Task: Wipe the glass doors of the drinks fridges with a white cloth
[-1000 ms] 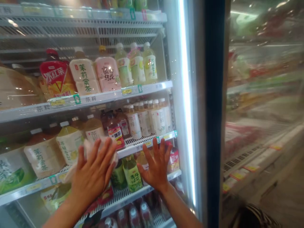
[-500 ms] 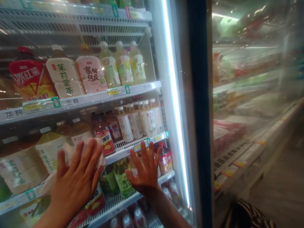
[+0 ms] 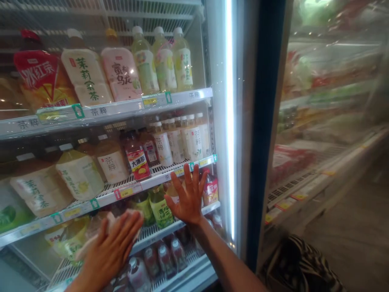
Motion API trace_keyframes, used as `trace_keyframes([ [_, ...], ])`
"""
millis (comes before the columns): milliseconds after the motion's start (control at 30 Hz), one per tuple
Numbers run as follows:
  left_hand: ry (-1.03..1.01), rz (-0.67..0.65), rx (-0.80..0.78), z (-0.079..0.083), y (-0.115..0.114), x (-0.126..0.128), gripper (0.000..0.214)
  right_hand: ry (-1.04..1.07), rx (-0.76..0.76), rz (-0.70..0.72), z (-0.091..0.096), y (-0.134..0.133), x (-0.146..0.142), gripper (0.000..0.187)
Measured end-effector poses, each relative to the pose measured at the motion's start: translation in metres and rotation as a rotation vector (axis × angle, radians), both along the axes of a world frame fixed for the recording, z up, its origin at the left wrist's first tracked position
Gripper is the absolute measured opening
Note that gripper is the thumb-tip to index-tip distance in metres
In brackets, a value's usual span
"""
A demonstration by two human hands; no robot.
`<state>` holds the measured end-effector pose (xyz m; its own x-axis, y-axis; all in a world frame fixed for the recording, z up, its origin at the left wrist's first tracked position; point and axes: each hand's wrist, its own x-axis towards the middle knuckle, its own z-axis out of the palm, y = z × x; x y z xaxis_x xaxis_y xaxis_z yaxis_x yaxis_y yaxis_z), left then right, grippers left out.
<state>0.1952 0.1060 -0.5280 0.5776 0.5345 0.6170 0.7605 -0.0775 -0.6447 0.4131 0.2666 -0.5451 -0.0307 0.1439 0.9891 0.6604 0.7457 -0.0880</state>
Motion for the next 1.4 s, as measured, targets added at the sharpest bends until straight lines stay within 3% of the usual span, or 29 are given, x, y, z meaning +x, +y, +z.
trace_keyframes([
  [67,0.007,-0.012,-0.033,-0.024,-0.007,-0.006,0.056,0.0,-0.001,-0.004,0.001,0.002,0.001,0.076],
  [100,-0.022,-0.002,-0.017,-0.026,-0.009,-0.008,0.057,-0.001,0.001,-0.004,0.002,0.002,0.002,0.076],
  [200,-0.209,0.098,0.118,-0.006,-0.01,-0.012,0.066,-0.003,-0.014,-0.005,0.001,0.0,0.001,0.077],
  [267,-0.311,0.159,0.188,-0.003,-0.011,-0.013,0.073,-0.015,-0.032,0.007,-0.007,-0.01,-0.005,0.08],
  [400,-0.252,0.111,0.113,-0.049,-0.024,-0.014,0.068,-0.148,-0.049,0.091,-0.047,-0.05,-0.035,0.078],
  [467,-0.233,0.107,0.106,-0.064,-0.031,-0.02,0.068,-0.209,-0.066,0.104,-0.07,-0.069,-0.054,0.073],
  [533,-0.289,0.149,0.157,-0.06,-0.035,-0.03,0.072,-0.211,-0.082,0.087,-0.088,-0.081,-0.069,0.067],
  [633,-0.432,0.225,0.278,-0.045,-0.041,-0.046,0.078,-0.178,-0.107,0.056,-0.098,-0.084,-0.08,0.063],
  [833,-0.369,0.143,0.162,-0.072,-0.06,-0.058,0.074,-0.175,-0.107,0.042,-0.1,-0.079,-0.08,0.066],
  [1000,-0.562,0.19,0.255,-0.044,-0.064,-0.077,0.077,-0.138,-0.094,0.038,-0.105,-0.078,-0.081,0.071],
  [1200,-0.532,0.146,0.209,-0.071,-0.071,-0.081,0.08,-0.152,-0.078,0.014,-0.104,-0.075,-0.084,0.066],
  [1400,-0.641,0.226,0.333,-0.021,-0.072,-0.102,0.086,-0.114,-0.065,0.007,-0.108,-0.073,-0.085,0.065],
])
